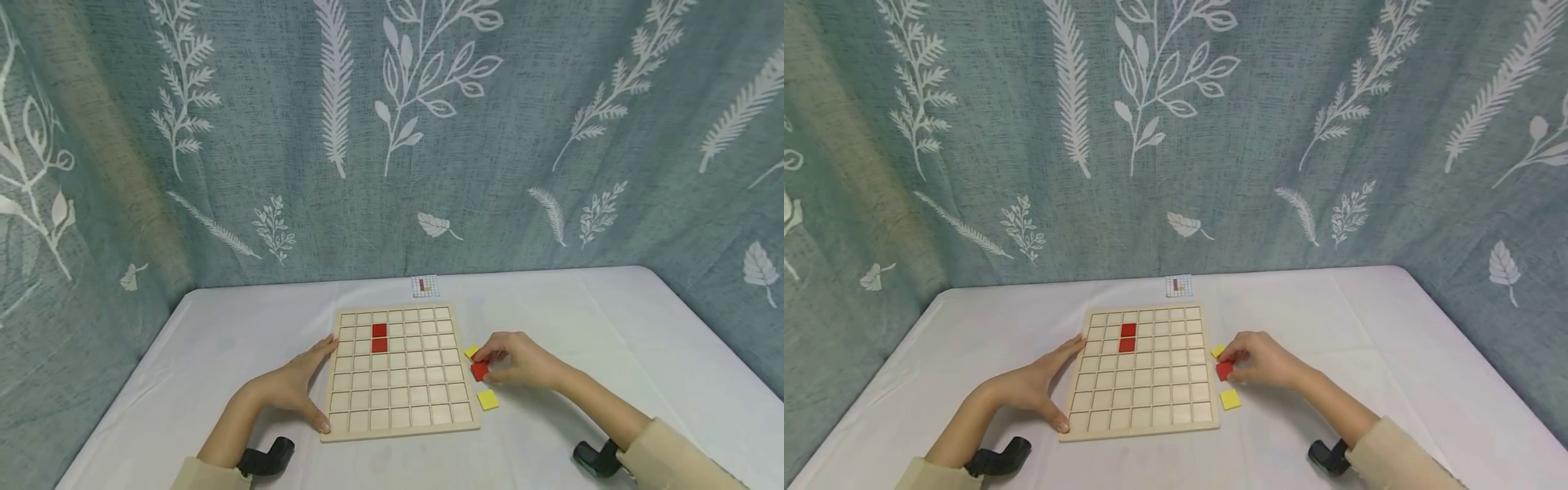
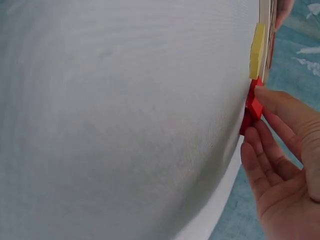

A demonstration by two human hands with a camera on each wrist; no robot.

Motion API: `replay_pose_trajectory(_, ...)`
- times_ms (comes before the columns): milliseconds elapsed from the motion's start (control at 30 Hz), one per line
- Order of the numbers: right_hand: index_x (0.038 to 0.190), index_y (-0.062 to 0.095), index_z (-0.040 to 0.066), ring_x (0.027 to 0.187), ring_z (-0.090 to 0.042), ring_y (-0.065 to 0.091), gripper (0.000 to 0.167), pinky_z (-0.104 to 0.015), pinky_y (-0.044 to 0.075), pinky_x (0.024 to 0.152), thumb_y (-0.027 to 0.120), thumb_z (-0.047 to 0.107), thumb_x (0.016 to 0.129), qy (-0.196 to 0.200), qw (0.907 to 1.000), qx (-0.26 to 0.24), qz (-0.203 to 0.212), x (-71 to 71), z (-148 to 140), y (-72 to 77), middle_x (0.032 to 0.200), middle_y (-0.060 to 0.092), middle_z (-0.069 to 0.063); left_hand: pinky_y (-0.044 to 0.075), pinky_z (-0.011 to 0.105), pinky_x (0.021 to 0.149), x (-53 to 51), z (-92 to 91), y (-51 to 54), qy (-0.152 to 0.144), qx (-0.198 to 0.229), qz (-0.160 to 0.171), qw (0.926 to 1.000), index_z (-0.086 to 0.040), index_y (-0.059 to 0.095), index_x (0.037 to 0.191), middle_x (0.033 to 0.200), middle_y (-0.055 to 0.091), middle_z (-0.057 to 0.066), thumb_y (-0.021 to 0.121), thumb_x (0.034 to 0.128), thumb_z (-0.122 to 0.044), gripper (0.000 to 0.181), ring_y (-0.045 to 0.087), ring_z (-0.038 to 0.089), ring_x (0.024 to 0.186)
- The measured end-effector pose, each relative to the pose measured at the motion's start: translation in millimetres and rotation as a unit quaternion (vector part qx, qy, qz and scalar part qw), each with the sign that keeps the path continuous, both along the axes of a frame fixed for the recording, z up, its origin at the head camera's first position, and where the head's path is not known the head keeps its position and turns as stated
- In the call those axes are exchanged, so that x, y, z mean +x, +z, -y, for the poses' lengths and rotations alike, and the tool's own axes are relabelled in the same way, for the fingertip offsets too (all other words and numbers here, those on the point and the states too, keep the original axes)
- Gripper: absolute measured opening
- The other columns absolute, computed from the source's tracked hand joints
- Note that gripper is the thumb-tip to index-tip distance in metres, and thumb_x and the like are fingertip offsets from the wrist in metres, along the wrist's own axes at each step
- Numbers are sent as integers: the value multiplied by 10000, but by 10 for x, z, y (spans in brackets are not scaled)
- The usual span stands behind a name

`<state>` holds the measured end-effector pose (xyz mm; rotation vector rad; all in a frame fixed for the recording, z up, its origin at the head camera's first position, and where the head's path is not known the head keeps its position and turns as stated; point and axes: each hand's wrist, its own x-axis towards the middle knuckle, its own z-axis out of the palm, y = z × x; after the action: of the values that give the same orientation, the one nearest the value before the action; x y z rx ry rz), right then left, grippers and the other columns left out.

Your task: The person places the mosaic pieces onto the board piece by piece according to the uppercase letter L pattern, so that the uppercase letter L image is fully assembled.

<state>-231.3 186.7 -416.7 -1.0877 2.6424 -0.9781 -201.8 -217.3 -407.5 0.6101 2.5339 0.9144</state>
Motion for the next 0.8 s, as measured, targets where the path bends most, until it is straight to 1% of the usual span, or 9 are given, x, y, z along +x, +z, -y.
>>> replay_pose_trajectory(267,972,689,92,791,-70,585,257,-235,514,718,758,98,724,-72,9998,72,183,2,-8,-19,900,627,60,124,626,1068,0,-8,-5,-20,14,-41,10000,34,130,1452,1521,53,242,908,450,-343,1324,66,454,1375)
replay_pose_trajectory(433,961,686,98,800,-64,590,257,-237,517,732,769,128,720,-50,9996,101,276,9,-14,-29,892,623,66,123,621,1070,-2,-5,-21,-31,47,-26,10000,39,130,1450,1520,50,245,909,450,-340,1323,62,453,1376)
replay_pose_trajectory(667,941,688,116,796,-60,581,234,-232,513,725,766,132,722,-21,9996,113,250,2,-13,-37,888,621,69,119,639,1061,-1,23,-28,-134,59,-93,9998,45,122,1447,1508,50,275,904,480,-341,1302,61,479,1365)
replay_pose_trajectory(800,919,687,126,789,-58,571,221,-223,505,711,768,132,714,-83,9996,184,213,7,-13,-26,883,621,76,113,648,1055,-4,19,-27,-100,57,-43,9999,35,119,1452,1512,46,267,903,472,-352,1313,58,480,1365)
